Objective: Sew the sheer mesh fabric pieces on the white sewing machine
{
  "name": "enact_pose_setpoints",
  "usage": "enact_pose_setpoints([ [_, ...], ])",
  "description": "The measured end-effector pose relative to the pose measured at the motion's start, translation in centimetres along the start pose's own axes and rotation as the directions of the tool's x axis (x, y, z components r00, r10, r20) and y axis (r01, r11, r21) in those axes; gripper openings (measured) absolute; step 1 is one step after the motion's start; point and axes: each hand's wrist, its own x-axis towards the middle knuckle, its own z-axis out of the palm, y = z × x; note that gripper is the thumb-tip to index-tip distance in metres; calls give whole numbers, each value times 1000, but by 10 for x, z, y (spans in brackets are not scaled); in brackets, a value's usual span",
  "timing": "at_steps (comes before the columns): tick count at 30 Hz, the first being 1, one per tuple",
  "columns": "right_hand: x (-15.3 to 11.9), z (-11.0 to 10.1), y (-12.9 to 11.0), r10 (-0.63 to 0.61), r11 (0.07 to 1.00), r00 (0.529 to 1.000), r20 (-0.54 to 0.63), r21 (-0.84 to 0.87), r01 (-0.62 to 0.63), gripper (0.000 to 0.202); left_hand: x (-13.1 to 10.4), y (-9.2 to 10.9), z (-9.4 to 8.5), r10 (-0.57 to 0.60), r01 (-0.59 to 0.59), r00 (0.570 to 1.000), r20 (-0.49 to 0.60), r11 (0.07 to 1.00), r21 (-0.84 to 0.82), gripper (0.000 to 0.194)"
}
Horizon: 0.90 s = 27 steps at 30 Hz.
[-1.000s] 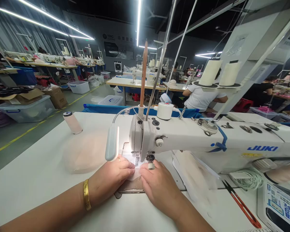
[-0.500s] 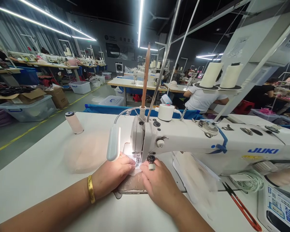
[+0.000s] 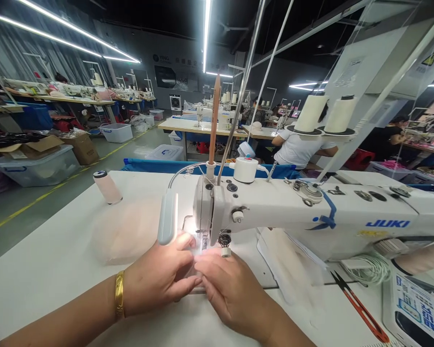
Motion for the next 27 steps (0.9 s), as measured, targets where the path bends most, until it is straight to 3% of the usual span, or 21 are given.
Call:
enact_pose_setpoints([
  [3,2,1,-2,101,994,991,91,-55,-97,30,-4,-6,3,9,-9,1000,6,997,-75,22],
  [6,-1,2,4,185,970,975,124,-185,-161,30,-6,-13,10,31,-30,1000,4,998,-59,21],
  [15,-9,5,6,180,965,975,133,-214,-149,26,-8,1,25,107,-108,994,-35,993,-45,13],
  [18,-10,6,5,165,967,978,129,-217,-135,29,-11,-1,27,109,-111,993,-47,993,-44,20],
  [27,-7,6,5,143,970,986,86,-212,-122,32,-9,-5,23,86,-88,995,-48,996,-32,18],
])
